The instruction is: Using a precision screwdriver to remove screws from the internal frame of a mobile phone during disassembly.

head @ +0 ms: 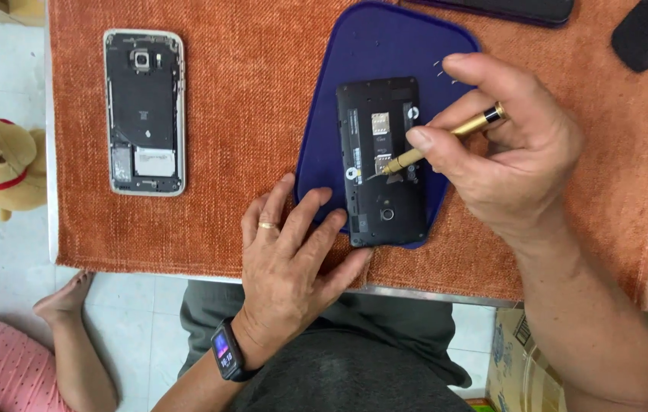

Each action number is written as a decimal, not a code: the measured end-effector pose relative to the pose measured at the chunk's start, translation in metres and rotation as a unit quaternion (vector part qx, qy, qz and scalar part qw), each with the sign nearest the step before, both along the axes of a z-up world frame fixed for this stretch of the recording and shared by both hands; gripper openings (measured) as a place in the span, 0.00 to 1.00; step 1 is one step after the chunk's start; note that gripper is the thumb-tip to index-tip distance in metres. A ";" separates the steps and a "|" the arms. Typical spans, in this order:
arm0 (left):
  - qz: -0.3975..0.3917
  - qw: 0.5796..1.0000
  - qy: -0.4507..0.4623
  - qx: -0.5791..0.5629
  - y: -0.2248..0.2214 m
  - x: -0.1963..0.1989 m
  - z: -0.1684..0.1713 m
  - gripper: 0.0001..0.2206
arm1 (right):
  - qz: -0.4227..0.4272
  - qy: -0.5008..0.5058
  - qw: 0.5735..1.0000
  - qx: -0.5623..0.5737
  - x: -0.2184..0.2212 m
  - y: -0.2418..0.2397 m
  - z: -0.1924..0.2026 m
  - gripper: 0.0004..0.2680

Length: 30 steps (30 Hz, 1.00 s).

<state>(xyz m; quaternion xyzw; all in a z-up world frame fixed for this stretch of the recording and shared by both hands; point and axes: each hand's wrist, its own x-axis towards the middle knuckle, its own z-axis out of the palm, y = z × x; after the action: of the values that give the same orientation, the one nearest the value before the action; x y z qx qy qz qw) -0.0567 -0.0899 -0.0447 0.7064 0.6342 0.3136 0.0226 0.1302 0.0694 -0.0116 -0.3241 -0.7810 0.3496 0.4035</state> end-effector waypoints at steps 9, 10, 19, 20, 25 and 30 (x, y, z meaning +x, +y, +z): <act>-0.003 1.000 0.011 0.020 0.001 0.003 0.002 0.18 | -0.035 0.144 0.988 -0.040 0.003 0.023 -0.014 0.18; -0.004 1.000 0.011 0.021 0.001 0.003 0.003 0.18 | -0.035 0.144 0.988 -0.040 0.003 0.024 -0.013 0.18; -0.030 0.999 0.009 0.043 0.000 0.002 -0.002 0.15 | -0.063 0.177 0.964 -0.190 0.006 0.029 -0.006 0.24; -0.030 0.999 0.010 0.044 0.000 0.002 -0.001 0.15 | -0.072 0.174 0.968 -0.167 0.005 0.028 -0.005 0.23; -0.033 0.998 0.019 0.043 0.000 0.003 -0.001 0.15 | -0.100 0.155 0.978 -0.099 0.007 0.029 -0.008 0.21; -0.030 0.999 0.018 0.036 0.001 0.003 -0.001 0.14 | -0.096 0.148 0.984 -0.037 0.006 0.031 -0.010 0.19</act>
<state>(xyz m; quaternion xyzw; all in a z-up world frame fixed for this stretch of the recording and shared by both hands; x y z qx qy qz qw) -0.0535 -0.0890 -0.0453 0.7310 0.6011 0.3229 -0.0045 0.1364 0.1005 -0.0220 -0.3572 -0.6645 0.3822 0.5336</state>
